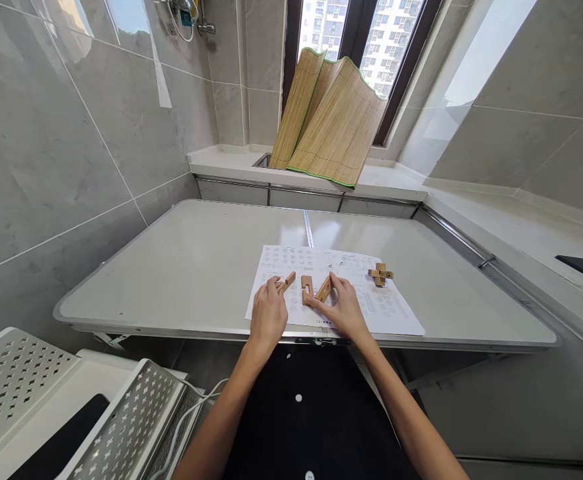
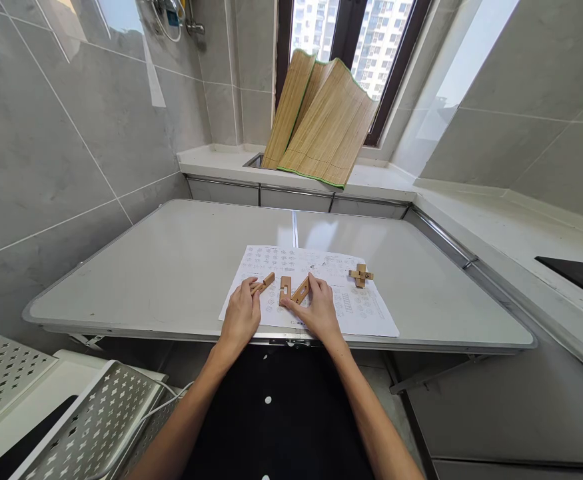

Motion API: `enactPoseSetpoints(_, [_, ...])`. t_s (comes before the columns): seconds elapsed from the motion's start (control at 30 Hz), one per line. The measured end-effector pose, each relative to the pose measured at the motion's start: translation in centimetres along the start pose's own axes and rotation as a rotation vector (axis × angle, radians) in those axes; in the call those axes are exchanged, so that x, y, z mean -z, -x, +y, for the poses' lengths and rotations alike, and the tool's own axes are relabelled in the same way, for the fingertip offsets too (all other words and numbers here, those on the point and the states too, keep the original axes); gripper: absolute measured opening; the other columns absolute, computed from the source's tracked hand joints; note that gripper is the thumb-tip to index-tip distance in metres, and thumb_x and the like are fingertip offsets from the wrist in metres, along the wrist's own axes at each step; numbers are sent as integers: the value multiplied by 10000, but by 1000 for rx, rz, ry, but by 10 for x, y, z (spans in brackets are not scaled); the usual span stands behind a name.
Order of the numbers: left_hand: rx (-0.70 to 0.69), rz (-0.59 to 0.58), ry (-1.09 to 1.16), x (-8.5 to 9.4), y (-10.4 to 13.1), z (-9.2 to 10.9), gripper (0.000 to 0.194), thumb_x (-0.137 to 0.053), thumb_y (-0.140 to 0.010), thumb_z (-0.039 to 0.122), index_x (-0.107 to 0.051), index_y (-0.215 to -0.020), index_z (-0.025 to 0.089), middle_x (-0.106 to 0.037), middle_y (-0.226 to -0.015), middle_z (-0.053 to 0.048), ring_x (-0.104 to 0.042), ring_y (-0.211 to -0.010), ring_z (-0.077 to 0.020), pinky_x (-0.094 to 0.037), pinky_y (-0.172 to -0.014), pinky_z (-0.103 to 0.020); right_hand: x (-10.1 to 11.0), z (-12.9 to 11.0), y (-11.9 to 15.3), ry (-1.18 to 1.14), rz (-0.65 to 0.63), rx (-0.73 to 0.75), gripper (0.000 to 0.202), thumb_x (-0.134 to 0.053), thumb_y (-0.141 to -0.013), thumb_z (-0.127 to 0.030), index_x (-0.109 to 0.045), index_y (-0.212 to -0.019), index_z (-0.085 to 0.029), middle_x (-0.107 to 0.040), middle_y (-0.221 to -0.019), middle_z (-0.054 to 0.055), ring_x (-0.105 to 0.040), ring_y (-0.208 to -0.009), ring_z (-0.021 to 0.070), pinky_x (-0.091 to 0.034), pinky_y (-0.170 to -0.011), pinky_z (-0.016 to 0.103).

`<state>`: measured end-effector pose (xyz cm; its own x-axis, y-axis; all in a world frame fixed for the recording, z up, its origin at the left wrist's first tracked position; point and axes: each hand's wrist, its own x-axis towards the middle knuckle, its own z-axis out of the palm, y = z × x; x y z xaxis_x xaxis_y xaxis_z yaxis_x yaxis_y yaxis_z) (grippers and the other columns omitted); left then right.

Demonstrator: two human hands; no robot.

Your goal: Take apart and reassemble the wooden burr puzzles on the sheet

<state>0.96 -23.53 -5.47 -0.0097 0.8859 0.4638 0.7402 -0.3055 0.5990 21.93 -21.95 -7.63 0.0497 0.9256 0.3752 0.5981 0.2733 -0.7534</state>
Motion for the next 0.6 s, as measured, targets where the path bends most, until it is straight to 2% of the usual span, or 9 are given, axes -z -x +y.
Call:
enactPoseSetpoints(0.17, [-5,46,-29,0,0,0,341,-426,-1003,109,-543,-1313,186,-677,-1280,-168,-610,-1206,-352,-522,-1029,-544,-3,4,0,-14,28,14,965,-795,-752,-754,-494,-1541,-288,-564,-1338,139,-490,-1327,412,-458,-1142,607])
enactPoseSetpoints(0.3, [-1,67,-49,0,1,3,321,-437,-995,122,-567,-1285,174,-669,-1267,-180,-586,-1205,-371,-504,-1033,-571,1,-2,1,6,2,-14,957,-797,-747,-759,-517,-1527,-280,-566,-1358,148,-487,-1341,423,-453,-1140,626])
enactPoseSetpoints(0.5, [-14,49,-47,2,1,7,262,-464,-1007,162,-600,-1230,185,-691,-1215,-162,-591,-1176,-364,-506,-1015,-553,9,-17,2,-65,-124,65,899,-803,-797,-672,-494,-1551,-291,-570,-1375,121,-595,-1252,361,-524,-1092,566])
enactPoseSetpoints(0.6, [-27,19,-34,3,0,7,228,-447,-1035,190,-619,-1185,193,-707,-1192,-143,-600,-1167,-348,-507,-1019,-530,12,-24,3,-99,-183,117,867,-811,-820,-608,-479,-1559,-301,-549,-1426,113,-595,-1282,343,-522,-1110,549])
